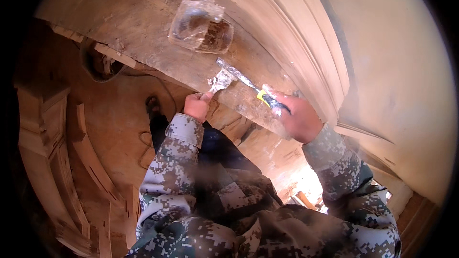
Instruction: The person applies white adhesive to a wooden molding piece using a small brush. They repeatedly dip the brush into a container and spread the glue along the edges of the wood. The person also uses a putty knife to scrape excess glue from the brush and the work surface.
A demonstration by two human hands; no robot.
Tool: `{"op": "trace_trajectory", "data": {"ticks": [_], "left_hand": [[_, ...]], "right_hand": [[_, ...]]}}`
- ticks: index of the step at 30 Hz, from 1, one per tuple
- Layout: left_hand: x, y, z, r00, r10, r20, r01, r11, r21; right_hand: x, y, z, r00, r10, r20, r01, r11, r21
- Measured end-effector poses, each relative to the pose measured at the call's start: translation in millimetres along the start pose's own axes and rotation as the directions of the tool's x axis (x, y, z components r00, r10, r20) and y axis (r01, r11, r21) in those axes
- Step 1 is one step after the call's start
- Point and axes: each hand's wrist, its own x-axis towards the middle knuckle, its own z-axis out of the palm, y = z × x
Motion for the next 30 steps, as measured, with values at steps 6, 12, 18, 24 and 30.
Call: {"op": "trace_trajectory", "data": {"ticks": [6,12,18,24,30], "left_hand": [[6.4,-7.9,3.8,0.991,0.074,-0.112,-0.063,0.993,0.101],[15.5,-25.0,3.2,0.986,0.119,-0.116,-0.105,0.987,0.121],[9.8,-10.8,1.4,0.995,0.082,-0.064,-0.076,0.993,0.092],[8.7,-14.4,2.3,0.998,0.032,-0.058,-0.031,0.999,0.009],[-4.9,10.0,-1.6,0.999,-0.033,0.029,0.036,0.993,-0.117]], "right_hand": [[-21.2,9.1,21.9,0.986,0.161,0.047,-0.161,0.987,-0.003],[-30.8,12.4,42.9,0.995,0.08,-0.064,-0.087,0.989,-0.121],[-20.4,17.4,36.1,0.997,0.066,0.038,-0.058,0.981,-0.183],[-27.0,14.8,41.1,0.998,0.054,0.02,-0.052,0.991,-0.126],[-28.4,11.2,49.1,0.996,0.091,0.022,-0.083,0.966,-0.246]]}}
